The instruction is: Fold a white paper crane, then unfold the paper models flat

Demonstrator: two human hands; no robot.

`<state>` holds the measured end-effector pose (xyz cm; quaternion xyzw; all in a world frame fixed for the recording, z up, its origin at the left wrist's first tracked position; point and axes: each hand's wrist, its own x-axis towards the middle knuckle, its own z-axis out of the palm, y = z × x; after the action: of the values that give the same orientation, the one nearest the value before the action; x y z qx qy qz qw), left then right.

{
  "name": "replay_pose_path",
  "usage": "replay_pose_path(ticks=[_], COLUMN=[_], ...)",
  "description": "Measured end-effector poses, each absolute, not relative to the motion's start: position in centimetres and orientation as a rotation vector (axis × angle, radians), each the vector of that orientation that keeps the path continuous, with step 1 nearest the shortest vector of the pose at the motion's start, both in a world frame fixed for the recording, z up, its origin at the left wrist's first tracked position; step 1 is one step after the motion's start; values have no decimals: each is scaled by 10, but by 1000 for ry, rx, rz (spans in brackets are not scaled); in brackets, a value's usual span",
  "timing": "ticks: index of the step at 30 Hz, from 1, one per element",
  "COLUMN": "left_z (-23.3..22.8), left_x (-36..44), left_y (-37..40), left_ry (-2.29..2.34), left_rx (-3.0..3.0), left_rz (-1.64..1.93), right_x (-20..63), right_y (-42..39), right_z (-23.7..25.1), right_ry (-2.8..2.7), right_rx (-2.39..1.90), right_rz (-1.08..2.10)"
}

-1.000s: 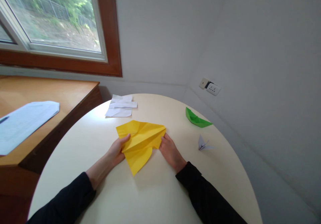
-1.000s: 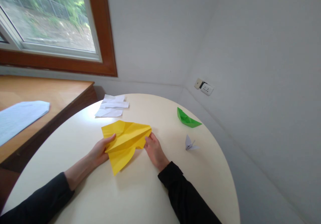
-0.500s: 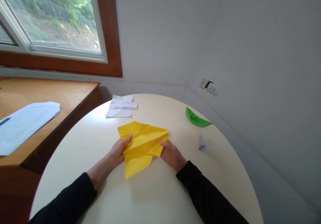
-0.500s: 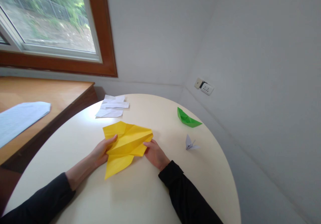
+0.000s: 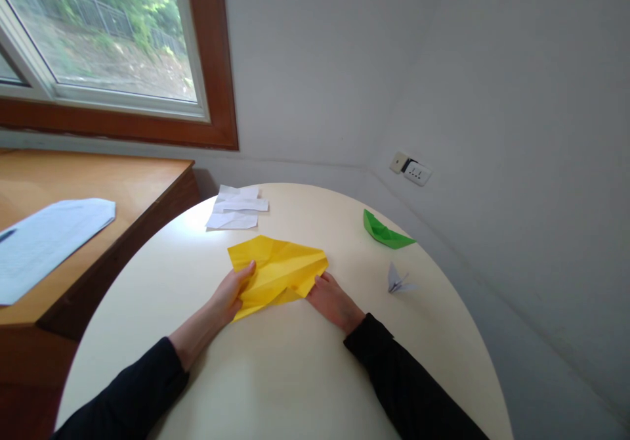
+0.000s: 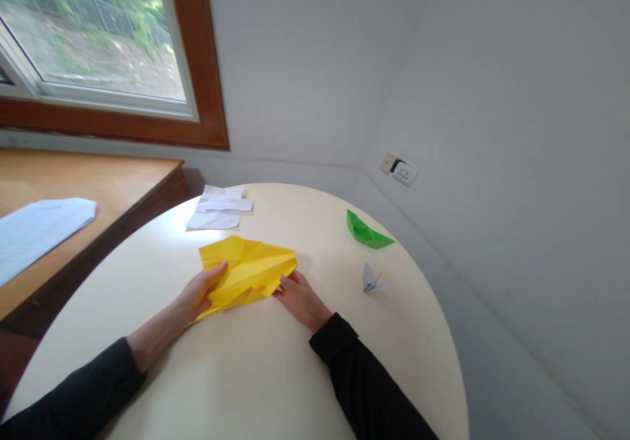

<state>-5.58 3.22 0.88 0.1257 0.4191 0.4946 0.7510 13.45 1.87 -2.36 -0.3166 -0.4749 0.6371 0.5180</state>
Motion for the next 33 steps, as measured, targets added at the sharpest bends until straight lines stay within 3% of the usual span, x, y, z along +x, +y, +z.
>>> replay_pose_path(ticks=[21, 33], left_z=[-5, -17], left_x=[-56, -63], left_y=[33, 42], left_ry=[890, 1030], left_rx=[589, 646], left_rz=[1377, 1366], right_x=[135, 135], right_y=[17, 20], right_z=[-16, -21], right_ry=[-883, -850], right_rx=[-710, -657], right_rz=[1741, 1725])
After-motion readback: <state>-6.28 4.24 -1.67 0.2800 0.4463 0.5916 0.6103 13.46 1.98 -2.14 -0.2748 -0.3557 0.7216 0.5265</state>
